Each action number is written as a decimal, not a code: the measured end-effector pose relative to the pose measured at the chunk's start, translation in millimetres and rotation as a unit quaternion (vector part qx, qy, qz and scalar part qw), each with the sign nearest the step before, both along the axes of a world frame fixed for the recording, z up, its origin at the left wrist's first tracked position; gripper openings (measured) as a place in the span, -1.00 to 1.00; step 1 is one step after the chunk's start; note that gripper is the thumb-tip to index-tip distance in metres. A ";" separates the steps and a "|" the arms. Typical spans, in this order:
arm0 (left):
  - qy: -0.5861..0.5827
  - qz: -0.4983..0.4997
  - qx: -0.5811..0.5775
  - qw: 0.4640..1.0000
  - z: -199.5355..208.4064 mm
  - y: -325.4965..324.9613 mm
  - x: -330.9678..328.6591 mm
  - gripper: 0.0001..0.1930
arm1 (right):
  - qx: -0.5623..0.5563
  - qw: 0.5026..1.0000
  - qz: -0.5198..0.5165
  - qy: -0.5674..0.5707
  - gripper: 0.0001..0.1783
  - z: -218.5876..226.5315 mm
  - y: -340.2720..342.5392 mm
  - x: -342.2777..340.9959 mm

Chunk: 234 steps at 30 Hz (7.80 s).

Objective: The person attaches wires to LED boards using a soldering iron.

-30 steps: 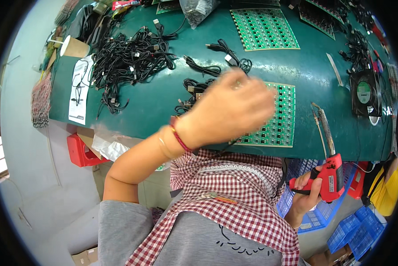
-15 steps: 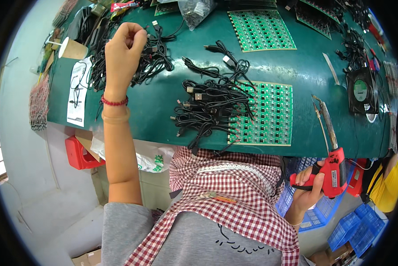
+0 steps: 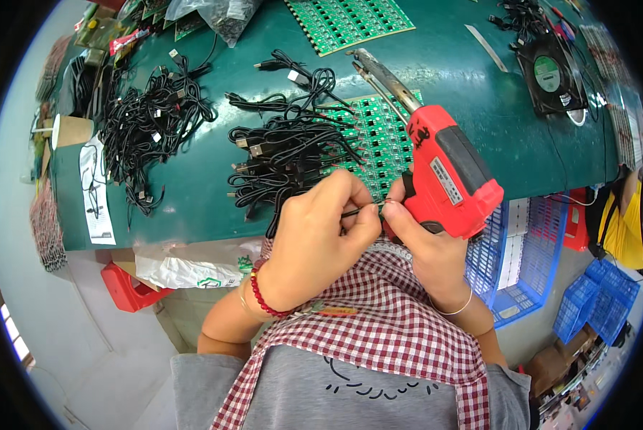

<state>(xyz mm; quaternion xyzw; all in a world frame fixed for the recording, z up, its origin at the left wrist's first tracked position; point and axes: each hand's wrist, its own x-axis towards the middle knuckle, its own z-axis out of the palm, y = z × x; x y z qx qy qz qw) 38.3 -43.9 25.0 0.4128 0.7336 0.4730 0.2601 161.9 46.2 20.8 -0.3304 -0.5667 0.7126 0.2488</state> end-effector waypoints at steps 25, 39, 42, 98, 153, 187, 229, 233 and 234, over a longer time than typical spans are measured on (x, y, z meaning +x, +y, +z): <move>-0.111 -0.019 -0.010 0.994 -8.4 6.7 0.6 -0.97 | 0.015 1.000 -0.009 -0.021 -0.90 -4.4 5.0 8.4; 0.286 -0.097 -0.076 0.950 -29.5 23.0 -27.8 -0.92 | -0.007 0.992 -0.041 -0.121 -0.55 -16.3 7.2 42.0; 0.326 -0.098 -0.095 0.935 -36.1 27.8 -27.0 -0.92 | 0.043 0.994 -0.045 -0.091 -0.58 -30.4 8.9 83.3; 0.346 -0.086 -0.111 0.928 -40.5 28.4 -16.6 -0.89 | -0.014 0.989 -0.023 -0.143 -0.73 -52.9 -21.0 157.0; 0.493 -0.122 -0.123 0.853 -31.2 32.6 -30.5 -0.84 | -0.012 0.996 -0.066 -0.052 -0.66 -47.4 -17.5 144.8; 0.461 -0.197 -0.042 0.864 -40.3 38.1 -45.5 -0.86 | 0.022 0.994 -0.044 -0.101 -0.72 -54.1 -23.1 142.7; 0.439 -0.244 -0.064 0.863 -28.8 44.3 -49.8 -0.91 | 0.236 0.900 -0.340 0.137 -0.65 0.3 103.7 149.8; 0.452 -0.239 -0.059 0.858 -19.7 44.6 -40.7 -0.91 | 0.300 0.825 -0.479 0.017 -0.75 2.9 173.7 150.1; 0.456 -0.225 -0.073 0.858 -15.4 40.4 -39.7 -0.91 | 0.265 0.841 -0.470 -0.049 -0.76 2.7 194.6 150.6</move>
